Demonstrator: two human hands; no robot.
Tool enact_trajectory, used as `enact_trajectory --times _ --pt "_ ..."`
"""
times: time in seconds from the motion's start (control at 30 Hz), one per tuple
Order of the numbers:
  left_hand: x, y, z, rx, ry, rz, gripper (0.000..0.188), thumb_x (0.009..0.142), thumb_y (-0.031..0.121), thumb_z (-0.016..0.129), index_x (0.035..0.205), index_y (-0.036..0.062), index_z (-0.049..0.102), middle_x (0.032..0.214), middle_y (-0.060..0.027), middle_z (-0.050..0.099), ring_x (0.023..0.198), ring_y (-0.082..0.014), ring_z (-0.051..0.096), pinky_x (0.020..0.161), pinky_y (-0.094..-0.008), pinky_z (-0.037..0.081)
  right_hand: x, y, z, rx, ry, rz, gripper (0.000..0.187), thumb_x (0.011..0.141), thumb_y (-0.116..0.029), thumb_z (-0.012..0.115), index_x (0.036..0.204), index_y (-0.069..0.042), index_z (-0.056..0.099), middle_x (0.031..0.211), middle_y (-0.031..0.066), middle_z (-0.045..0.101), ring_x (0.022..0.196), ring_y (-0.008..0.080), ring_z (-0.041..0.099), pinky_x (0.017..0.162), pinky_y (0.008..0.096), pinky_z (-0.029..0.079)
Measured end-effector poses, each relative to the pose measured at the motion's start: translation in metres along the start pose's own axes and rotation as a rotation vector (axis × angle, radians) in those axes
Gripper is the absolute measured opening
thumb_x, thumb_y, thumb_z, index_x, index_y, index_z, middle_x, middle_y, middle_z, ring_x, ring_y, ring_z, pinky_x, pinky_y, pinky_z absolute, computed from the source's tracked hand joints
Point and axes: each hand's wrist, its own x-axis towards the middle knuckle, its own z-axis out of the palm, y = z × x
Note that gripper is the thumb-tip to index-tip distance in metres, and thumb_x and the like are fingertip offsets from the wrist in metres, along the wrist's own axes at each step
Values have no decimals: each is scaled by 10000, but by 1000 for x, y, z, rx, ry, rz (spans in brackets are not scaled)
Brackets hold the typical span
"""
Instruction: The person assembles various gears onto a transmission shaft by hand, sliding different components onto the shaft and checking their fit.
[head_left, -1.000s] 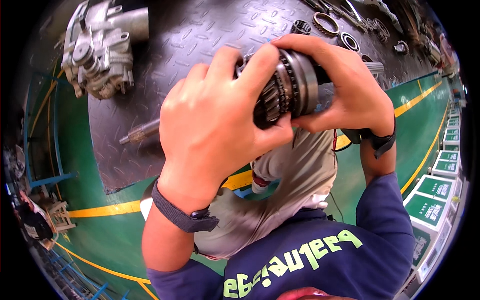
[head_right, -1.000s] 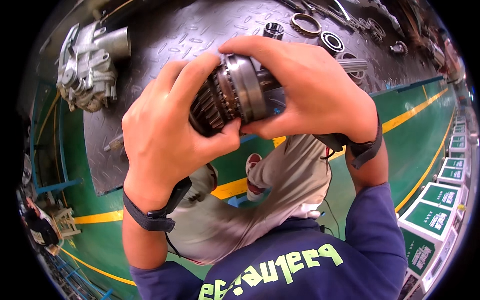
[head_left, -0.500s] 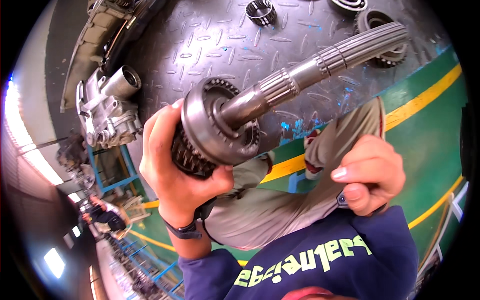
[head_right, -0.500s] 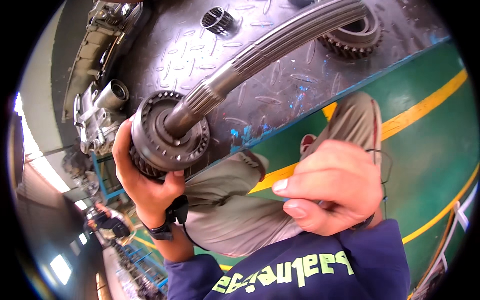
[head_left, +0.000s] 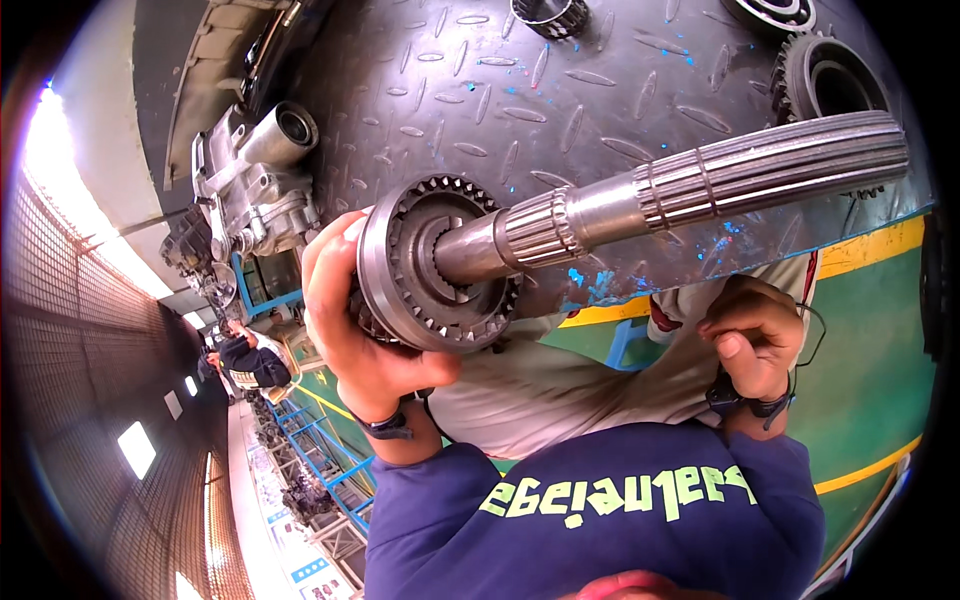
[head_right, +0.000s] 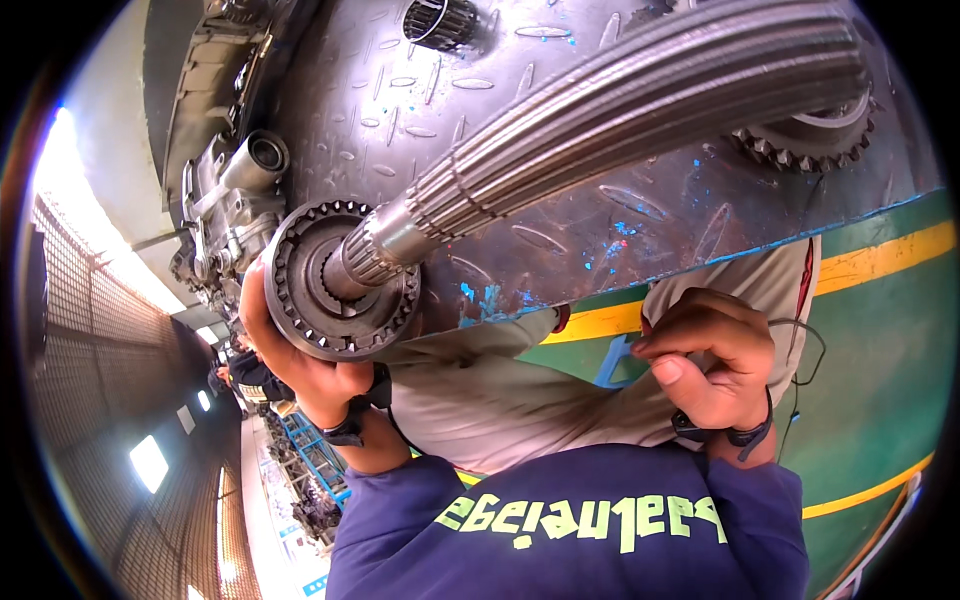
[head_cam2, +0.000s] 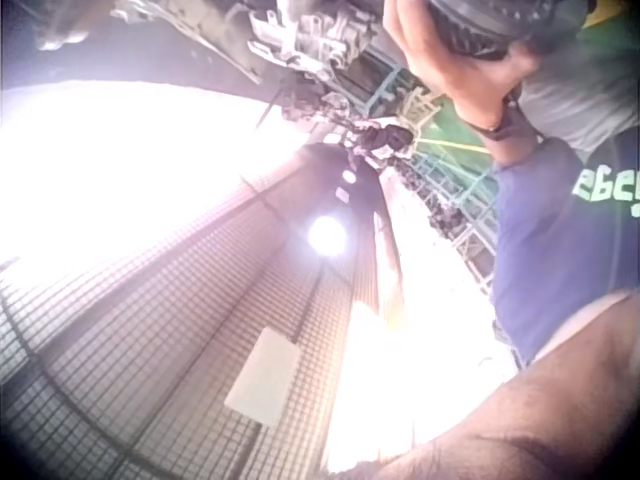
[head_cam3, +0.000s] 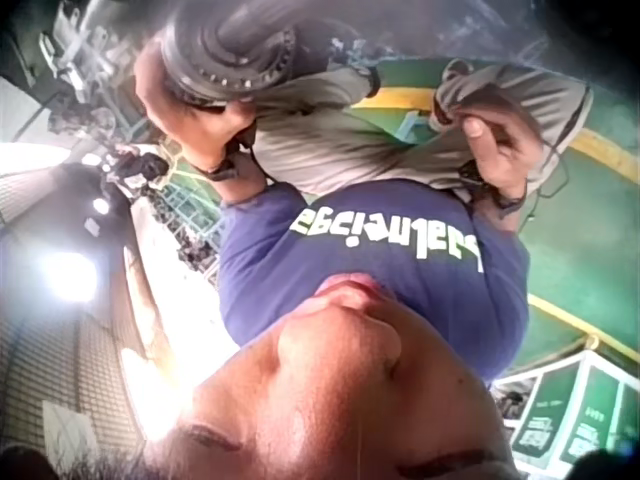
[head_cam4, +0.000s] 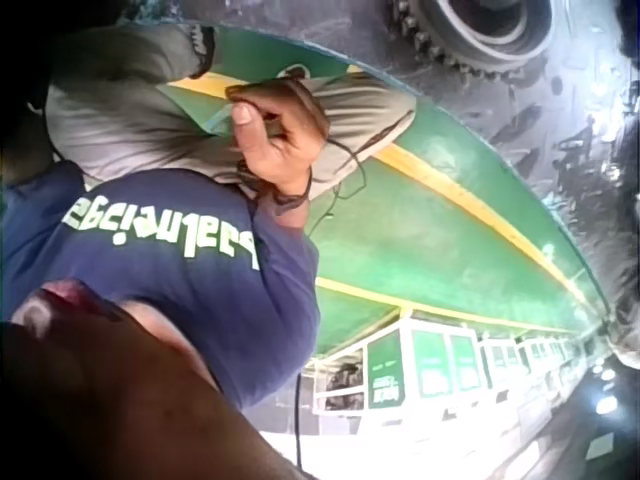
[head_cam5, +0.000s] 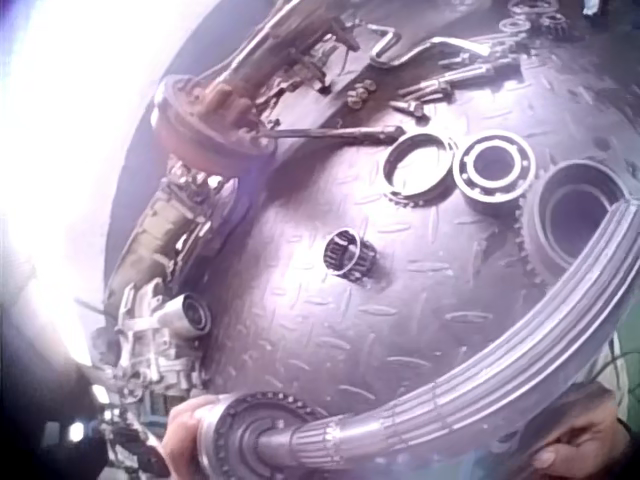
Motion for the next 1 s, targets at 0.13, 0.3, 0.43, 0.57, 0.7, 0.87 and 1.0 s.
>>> enact_trajectory --times 0.13,0.3,0.43,0.57,0.7,0.87,1.0 --pt "3 0 0 -26 -20 43 953 682 572 834 1379 37 465 1212 -230 627 1094 -387 614 920 -499 512 0 1 2 18 -6 8 134 861 -125 695 872 7 712 732 88 691 623 186 606 599 316 483" --pt "9 8 1 -28 -33 34 870 602 320 834 1353 26 506 1232 -225 627 1105 -382 618 935 -478 512 -2 2 5 -17 -40 23 107 848 -81 693 885 16 721 731 79 668 617 164 595 578 292 452" --pt "15 13 -1 -21 -35 15 834 573 250 822 1329 30 547 1224 -207 638 1099 -362 633 936 -440 523 -3 -2 11 -18 -65 50 95 867 -76 689 884 11 722 753 72 674 607 135 567 570 284 430" --pt "18 15 -2 -86 -5 11 800 569 208 831 1309 51 573 1199 -191 649 1060 -359 656 903 -426 545 -5 -10 20 -41 -116 60 88 893 -66 691 897 16 721 771 74 681 641 131 583 603 272 443" --pt "22 17 -7 -68 -22 13 761 580 218 845 1291 99 601 1187 -150 647 1027 -353 659 864 -434 551 -8 -20 30 -39 -150 153 93 913 -73 695 912 16 723 829 83 698 707 144 625 654 280 475" --pt "20 17 -9 -75 -28 -33 750 614 277 851 1308 149 597 1158 -124 624 974 -344 642 830 -436 523 -13 -19 35 -150 -131 173 126 919 -102 692 914 21 722 851 95 712 736 157 647 677 286 488" --pt "19 20 -13 -88 -44 -69 724 638 221 847 1310 121 598 1202 -139 630 1053 -357 640 890 -425 522 -15 -27 32 -196 -27 261 171 919 -142 688 907 26 720 827 104 721 743 173 658 696 300 505"
